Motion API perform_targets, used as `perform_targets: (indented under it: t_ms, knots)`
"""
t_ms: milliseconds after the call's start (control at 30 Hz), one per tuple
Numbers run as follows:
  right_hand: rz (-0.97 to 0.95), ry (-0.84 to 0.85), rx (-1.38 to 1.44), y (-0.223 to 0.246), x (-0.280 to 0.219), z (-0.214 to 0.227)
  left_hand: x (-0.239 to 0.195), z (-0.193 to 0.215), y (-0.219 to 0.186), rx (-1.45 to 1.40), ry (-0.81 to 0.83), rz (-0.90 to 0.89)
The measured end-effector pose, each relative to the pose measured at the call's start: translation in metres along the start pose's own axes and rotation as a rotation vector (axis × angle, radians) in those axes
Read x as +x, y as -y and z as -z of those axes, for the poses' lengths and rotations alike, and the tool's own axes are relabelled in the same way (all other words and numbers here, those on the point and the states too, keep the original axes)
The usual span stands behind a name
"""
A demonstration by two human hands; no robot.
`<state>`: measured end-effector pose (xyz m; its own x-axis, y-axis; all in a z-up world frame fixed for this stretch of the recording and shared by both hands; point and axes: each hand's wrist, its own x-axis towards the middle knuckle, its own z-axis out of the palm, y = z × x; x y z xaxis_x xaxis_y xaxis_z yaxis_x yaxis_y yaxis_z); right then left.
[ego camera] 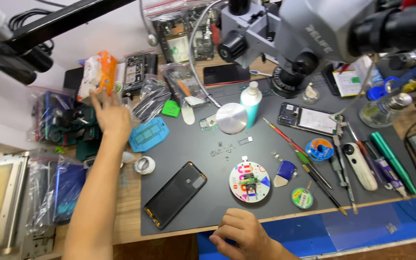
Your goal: The person works on a small circuit board placed on a colorful disc, using a hot air gun and tweezers to heat and adjust components. They then apply flux with a brush and use a soldering iron to solder the board, handling solder wire and various tools throughout the process.
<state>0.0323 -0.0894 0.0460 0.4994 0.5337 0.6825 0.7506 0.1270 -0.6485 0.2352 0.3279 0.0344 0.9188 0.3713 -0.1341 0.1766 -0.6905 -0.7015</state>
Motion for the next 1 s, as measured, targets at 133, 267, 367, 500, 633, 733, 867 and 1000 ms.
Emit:
perform_targets:
  t_ms: [133, 267, 367, 500, 633, 733, 867, 1000]
  knots:
    - [0.015, -0.025, -0.023, 0.0, -0.007, 0.004, 0.011, -0.027, 0.002, 0.039, 0.01, 0.013]
    - [-0.024, -0.017, -0.006, 0.003, -0.014, 0.008, 0.023, -0.052, 0.008, -0.16, -0.009, 0.13]
    - [-0.024, -0.03, -0.018, 0.004, -0.018, 0.009, 0.006, -0.024, 0.012, -0.355, 0.094, 0.149]
    - [-0.015, -0.017, -0.018, 0.009, -0.019, 0.014, -0.022, 0.022, 0.025, -0.737, 0.249, 0.085]
    - [-0.035, -0.034, -0.027, 0.018, -0.013, 0.029, -0.05, 0.045, 0.032, -0.89, 0.175, 0.018]
    - [-0.148, -0.153, -0.067, 0.02, -0.009, 0.047, -0.156, 0.113, 0.027, -1.169, -0.014, -0.065]
    - [-0.54, -0.245, 0.101, 0.015, -0.008, 0.065, -0.255, 0.131, -0.063, -1.645, -0.05, -0.55]
    - [-0.531, -0.249, -0.004, 0.006, -0.012, 0.079, -0.304, 0.152, -0.14, -1.809, -0.014, -0.679]
